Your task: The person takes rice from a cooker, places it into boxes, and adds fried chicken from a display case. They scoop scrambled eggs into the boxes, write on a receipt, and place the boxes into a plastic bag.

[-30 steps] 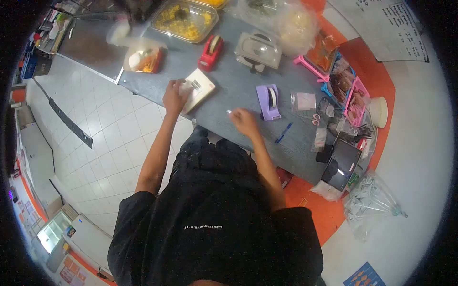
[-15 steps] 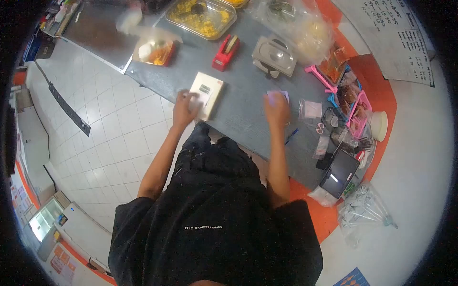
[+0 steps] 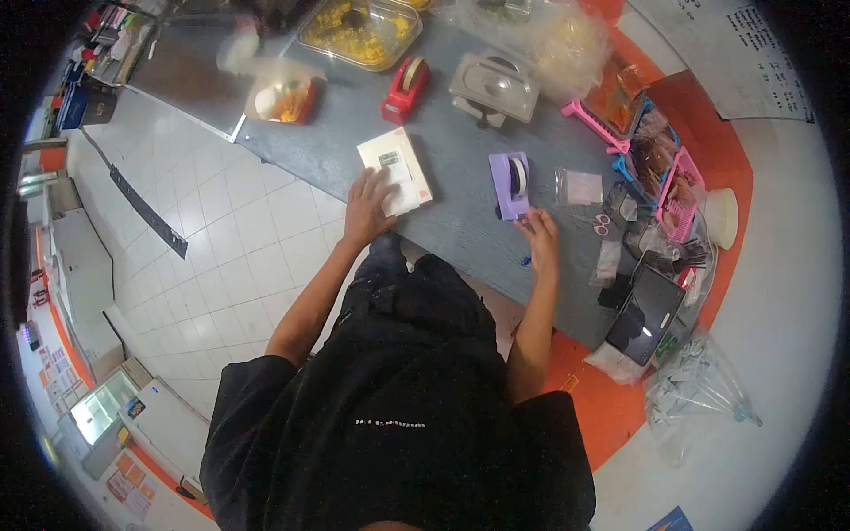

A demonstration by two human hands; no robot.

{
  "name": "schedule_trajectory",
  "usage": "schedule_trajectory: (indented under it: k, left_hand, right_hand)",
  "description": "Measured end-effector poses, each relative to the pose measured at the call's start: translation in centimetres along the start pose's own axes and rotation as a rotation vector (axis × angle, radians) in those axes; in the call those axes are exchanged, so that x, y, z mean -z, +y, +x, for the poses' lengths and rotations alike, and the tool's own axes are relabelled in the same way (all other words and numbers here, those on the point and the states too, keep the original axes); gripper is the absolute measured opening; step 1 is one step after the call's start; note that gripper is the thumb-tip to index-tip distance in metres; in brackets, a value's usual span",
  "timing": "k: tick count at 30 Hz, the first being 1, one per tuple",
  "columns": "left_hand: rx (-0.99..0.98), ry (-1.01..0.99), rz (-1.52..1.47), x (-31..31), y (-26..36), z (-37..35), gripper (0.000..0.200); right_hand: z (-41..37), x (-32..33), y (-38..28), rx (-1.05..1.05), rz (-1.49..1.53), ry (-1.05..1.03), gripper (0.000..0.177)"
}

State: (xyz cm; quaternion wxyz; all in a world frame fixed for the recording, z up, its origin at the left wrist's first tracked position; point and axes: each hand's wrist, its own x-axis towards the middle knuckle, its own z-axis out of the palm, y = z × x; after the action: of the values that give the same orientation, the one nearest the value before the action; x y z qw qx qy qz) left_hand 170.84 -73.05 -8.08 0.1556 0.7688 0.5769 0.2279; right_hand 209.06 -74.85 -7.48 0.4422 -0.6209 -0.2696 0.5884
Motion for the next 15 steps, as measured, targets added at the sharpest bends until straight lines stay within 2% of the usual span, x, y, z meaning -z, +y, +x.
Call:
schedule_trajectory:
  k: [2,3,5,6,8,9,11,13,15]
  left_hand:
    - [-0.023,-0.014,-0.014,-0.9,0.0,0.3,0.067]
    - [-0.02,0.005,-0.031,-1.3,0.2,0.4,0.066]
    - [-0.014,0.022,-0.049,-1.7,0.5,0.5,0.066]
    - [0.0,0.02,-0.036,-1.9,0.6,0.6,0.066]
    - [0.009,0.014,-0.028,-2.0,0.7,0.5,0.066]
    - [0.005,0.019,-0.027,-2.0,0.6,0.5,0.067]
    - [-0.002,0.023,-0.02,-2.1,0.5,0.4,0.068]
    - [-0.004,0.028,-0.04,-1.9,0.5,0.8,0.068]
    - [0.0,0.013,-0.06,-2.0,0.6,0.5,0.067]
  right_hand:
    - [-2.4,-1.0,0.4,0.164,0.187,0.037,0.016]
    - [-2.6,-1.0,1.0,0.164,0.185,0.031,0.016]
    - [-2.3,-0.4,4.1,0.243,-0.012,0.106,0.023]
    - [-1.4,0.3,5.6,0.242,-0.013,0.104,0.023]
    - [0.5,2.0,7.6,0.305,-0.615,0.304,0.025]
    - [0.6,2.1,7.3,0.306,-0.616,0.312,0.025]
    - [0.3,1.7,7.3,0.031,-0.74,0.39,0.026]
    - [0.1,0.3,8.2,0.177,-0.786,0.281,0.029]
    - [-2.2,-4.6,6.0,0.16,-0.542,0.011,0.03]
